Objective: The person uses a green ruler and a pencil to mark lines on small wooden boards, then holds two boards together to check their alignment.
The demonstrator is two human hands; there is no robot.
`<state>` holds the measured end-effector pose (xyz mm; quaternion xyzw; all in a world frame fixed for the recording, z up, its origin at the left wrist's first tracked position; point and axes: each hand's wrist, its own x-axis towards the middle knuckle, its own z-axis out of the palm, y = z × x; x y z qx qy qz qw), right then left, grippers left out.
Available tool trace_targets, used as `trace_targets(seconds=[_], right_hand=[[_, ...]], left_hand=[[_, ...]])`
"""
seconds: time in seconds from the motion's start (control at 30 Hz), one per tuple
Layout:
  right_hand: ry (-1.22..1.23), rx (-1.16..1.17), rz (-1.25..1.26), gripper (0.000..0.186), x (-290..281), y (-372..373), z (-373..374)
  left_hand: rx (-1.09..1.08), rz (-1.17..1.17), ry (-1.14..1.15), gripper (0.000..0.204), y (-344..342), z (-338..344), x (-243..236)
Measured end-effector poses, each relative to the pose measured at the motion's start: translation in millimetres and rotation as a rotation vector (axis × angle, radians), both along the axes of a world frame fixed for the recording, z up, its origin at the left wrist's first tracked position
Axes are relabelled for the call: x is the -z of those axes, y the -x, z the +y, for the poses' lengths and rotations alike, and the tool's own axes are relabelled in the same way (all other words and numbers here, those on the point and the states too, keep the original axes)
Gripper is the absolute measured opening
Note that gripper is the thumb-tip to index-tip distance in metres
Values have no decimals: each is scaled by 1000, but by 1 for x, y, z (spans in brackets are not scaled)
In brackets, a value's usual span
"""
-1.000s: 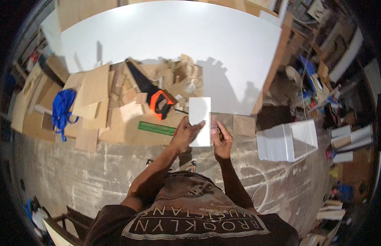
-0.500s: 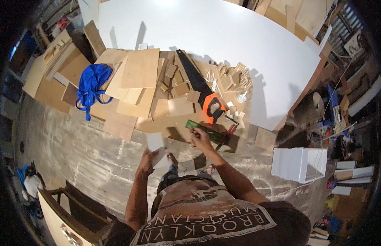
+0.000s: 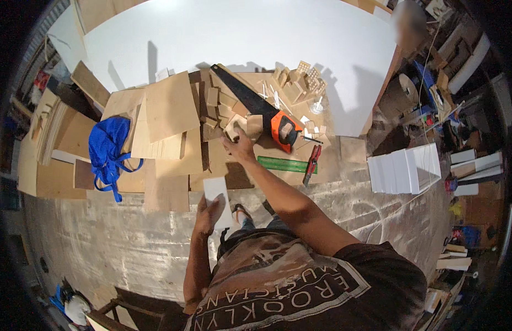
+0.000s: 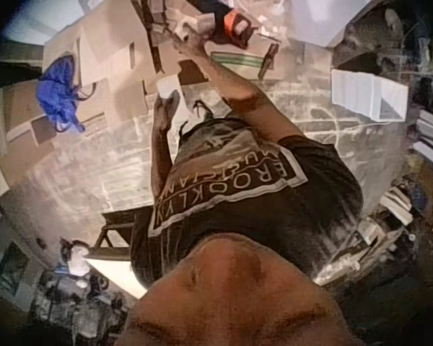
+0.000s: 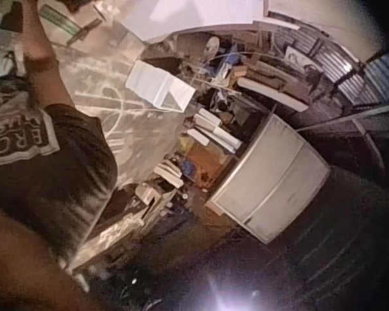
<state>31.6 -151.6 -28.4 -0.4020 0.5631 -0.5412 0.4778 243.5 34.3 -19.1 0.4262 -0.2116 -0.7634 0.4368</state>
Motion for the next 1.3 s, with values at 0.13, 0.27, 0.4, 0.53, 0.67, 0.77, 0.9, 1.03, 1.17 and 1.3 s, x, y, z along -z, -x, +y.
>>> trace_targets(seconds=[0.13,0.27,0.4,0.53,0.67,0.77,0.9,1.03,1.17,1.3], right_hand=[[87,157,477,55,-24,36,-9],[125,-618,250,44,-94,46,53],[-15,-639,167,42,-93,75,87],[68,-311,129,38,-54,127,103],[-155,-64,-87,36,-46,178,138],[-206,72,-250,36,-36,187,166],[-233,62,-366,31,-38,172,188],[-136,-7,-189,32,-34,158,193],[-77,12,-61,38,-34,161,195],[-186,4,-183,38,-55,153,201]], left_hand=[[241,-190,343,74,51,-59,-63],[301,-246,425,85,50,-72,-94],[422,-184,351,80,63,-71,-93],[482,-434,246,55,68,-59,-120],[204,-341,109,20,54,-38,-91],[133,-414,68,27,39,-24,-48],[90,-297,-21,40,87,-13,-71],[-4,-209,61,37,131,-14,-81],[-32,-257,53,30,136,-17,-69],[-128,-201,-32,26,129,-14,-52]])
